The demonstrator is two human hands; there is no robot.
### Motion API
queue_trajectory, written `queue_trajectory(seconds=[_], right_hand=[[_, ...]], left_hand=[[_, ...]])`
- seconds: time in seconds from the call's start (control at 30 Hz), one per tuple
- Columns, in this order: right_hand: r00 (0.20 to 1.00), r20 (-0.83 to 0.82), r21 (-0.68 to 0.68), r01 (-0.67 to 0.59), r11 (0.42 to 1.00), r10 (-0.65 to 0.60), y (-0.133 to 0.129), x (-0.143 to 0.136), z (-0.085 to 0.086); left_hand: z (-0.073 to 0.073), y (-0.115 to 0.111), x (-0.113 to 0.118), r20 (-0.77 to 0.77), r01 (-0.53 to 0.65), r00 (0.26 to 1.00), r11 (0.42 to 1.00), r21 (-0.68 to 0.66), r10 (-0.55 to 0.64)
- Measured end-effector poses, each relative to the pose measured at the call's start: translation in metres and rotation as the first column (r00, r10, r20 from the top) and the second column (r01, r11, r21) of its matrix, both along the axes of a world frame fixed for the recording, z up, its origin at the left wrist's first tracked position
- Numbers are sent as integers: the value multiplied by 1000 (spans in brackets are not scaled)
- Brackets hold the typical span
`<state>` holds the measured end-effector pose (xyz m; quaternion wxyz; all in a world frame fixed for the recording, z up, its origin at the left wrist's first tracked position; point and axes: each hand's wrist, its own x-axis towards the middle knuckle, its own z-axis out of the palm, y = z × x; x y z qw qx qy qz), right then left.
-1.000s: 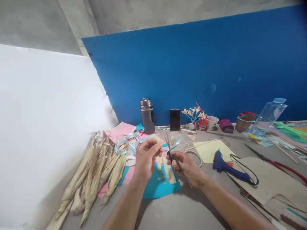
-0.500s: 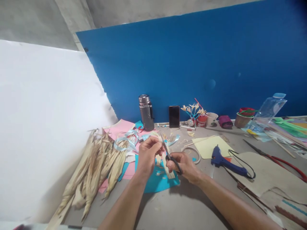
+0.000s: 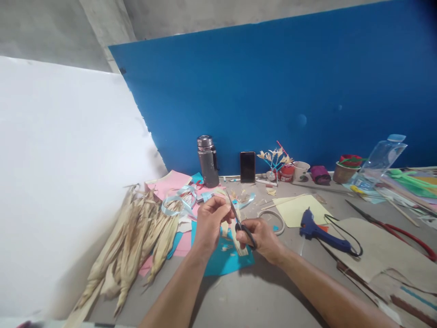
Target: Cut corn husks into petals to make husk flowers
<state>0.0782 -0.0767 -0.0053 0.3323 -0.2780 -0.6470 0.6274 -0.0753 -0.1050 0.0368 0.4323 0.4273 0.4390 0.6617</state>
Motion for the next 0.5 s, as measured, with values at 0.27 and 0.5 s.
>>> queue_trajectory(seconds=[0.27,0.5], right_hand=[[974,-159,-116,144,983,-162,9,1,-6],[924,-249,-211,239,948,-289,15,5,9]], left_hand=[[6,-3,3,35,73,997,996,-45,-72],[5,-2,3,58,132,990,987,-88,-127]])
